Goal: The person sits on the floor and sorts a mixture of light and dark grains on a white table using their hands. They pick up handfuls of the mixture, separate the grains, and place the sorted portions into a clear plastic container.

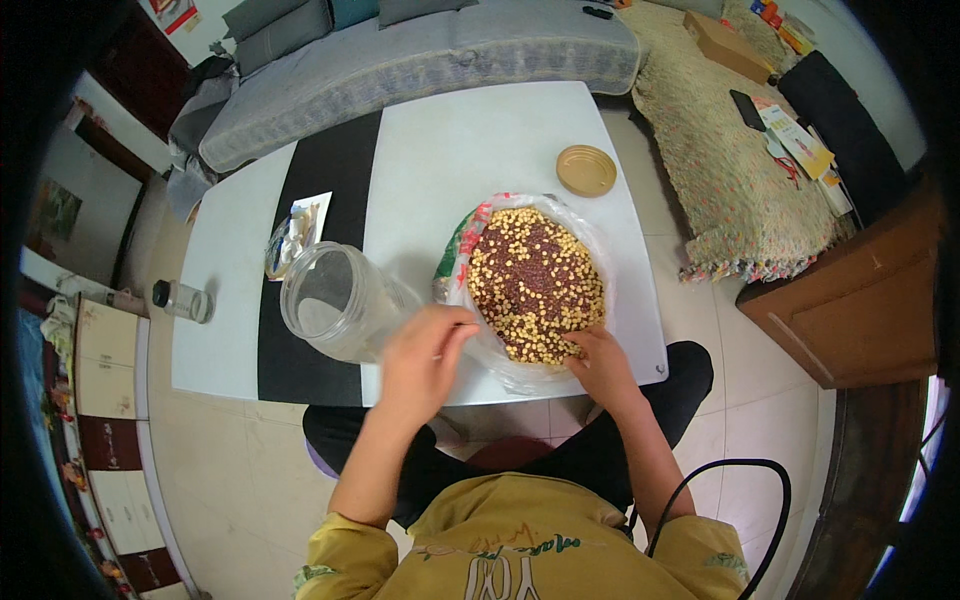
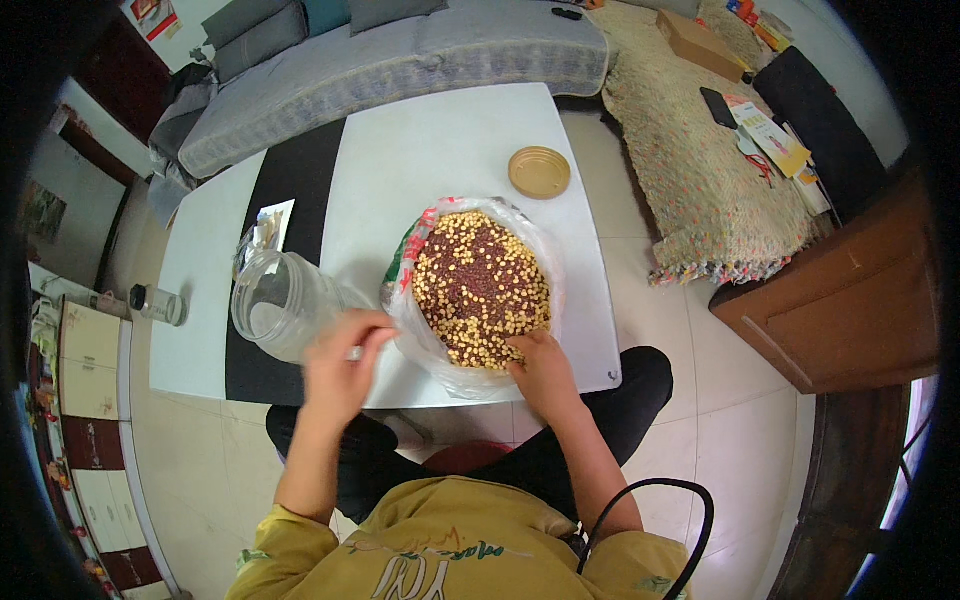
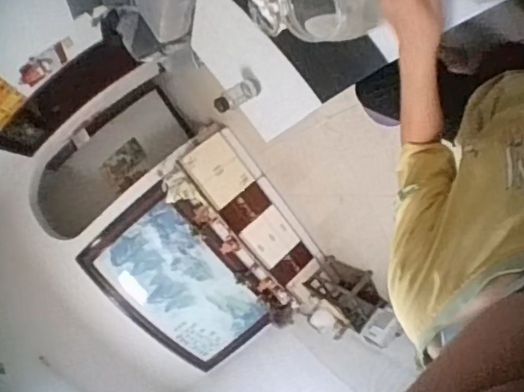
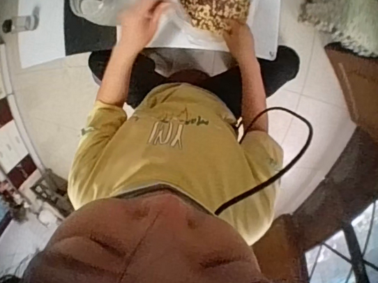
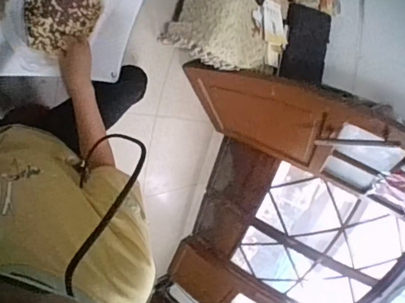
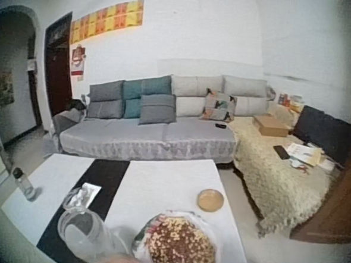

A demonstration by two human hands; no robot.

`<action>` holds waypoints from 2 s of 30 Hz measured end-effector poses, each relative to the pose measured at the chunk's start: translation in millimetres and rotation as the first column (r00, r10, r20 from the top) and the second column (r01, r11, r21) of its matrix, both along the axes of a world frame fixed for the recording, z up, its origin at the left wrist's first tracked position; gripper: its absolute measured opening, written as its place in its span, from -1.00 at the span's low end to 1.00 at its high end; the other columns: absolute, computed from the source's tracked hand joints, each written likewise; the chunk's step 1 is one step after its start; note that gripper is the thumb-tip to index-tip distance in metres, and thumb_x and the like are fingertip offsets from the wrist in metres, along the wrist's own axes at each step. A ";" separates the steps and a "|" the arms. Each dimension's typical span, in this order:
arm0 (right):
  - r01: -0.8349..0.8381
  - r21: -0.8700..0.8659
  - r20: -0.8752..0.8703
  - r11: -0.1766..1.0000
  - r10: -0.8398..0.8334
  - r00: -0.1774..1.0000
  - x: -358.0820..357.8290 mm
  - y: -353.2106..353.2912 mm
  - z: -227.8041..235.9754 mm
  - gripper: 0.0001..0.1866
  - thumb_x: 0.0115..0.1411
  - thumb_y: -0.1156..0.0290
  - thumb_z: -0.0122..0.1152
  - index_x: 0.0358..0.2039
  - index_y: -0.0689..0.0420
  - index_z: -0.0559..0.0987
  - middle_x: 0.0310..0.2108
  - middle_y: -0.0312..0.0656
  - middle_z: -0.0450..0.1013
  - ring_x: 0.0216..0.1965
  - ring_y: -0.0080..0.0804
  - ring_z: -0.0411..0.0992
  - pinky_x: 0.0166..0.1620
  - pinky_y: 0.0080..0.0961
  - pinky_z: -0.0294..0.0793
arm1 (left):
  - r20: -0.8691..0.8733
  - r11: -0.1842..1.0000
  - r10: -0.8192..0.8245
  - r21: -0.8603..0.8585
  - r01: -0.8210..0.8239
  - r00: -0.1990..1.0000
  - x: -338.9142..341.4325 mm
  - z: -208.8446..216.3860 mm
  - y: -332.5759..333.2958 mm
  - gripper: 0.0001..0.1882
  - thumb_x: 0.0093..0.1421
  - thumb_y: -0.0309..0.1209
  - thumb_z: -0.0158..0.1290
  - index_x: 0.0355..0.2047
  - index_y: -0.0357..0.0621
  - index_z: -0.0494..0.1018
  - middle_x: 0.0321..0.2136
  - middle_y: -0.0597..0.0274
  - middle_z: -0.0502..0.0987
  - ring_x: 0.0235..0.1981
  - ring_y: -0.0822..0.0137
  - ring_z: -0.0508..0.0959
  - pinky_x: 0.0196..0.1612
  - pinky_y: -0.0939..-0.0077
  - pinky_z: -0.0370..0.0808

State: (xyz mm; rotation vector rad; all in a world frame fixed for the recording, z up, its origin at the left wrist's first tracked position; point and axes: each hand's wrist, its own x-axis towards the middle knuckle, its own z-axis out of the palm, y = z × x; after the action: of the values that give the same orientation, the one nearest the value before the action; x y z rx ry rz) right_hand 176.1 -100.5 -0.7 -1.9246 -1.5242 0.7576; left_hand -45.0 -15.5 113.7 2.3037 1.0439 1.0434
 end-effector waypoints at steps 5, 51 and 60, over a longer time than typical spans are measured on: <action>0.019 0.028 0.040 0.999 -0.020 0.999 1.6 -1.1 2.8 -0.69 -0.06 0.49 0.24 -0.23 0.18 0.54 -0.25 -0.01 0.40 -0.14 -0.02 0.36 -0.08 -0.25 0.38 | 0.102 0.891 0.345 0.279 -0.359 0.933 -48.2 69.9 23.1 -0.93 0.08 -0.63 0.07 -0.40 -0.27 0.50 -0.47 0.24 0.49 -0.47 0.46 0.44 -0.43 0.68 0.33; 0.025 -0.026 0.113 0.999 -0.022 0.993 -4.6 9.5 -0.7 -0.78 -0.07 0.49 0.24 -0.33 0.12 0.54 -0.29 -0.04 0.41 -0.21 -0.04 0.40 -0.16 -0.24 0.42 | -0.167 0.979 -0.026 -0.205 -0.009 0.986 32.1 -120.7 22.4 -0.86 0.01 -0.37 0.15 -0.52 -0.17 0.46 -0.52 0.12 0.48 -0.50 0.06 0.51 -0.45 0.23 0.43; -0.117 -0.092 0.119 0.989 0.128 0.985 5.2 16.8 8.6 -0.81 -0.04 0.44 0.23 -0.35 0.12 0.50 -0.30 -0.11 0.41 -0.25 -0.08 0.43 -0.23 -0.23 0.44 | -0.176 0.979 0.058 -0.181 -0.090 0.983 34.6 -125.3 18.0 -0.84 0.03 -0.34 0.17 -0.52 -0.16 0.48 -0.54 0.18 0.48 -0.53 0.11 0.51 -0.48 0.32 0.43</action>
State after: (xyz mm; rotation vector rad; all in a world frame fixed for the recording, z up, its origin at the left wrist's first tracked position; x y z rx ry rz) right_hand 181.3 -83.7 7.9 -1.9871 -1.7253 0.7787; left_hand -10.4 2.5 -11.6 2.2436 1.2466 0.7478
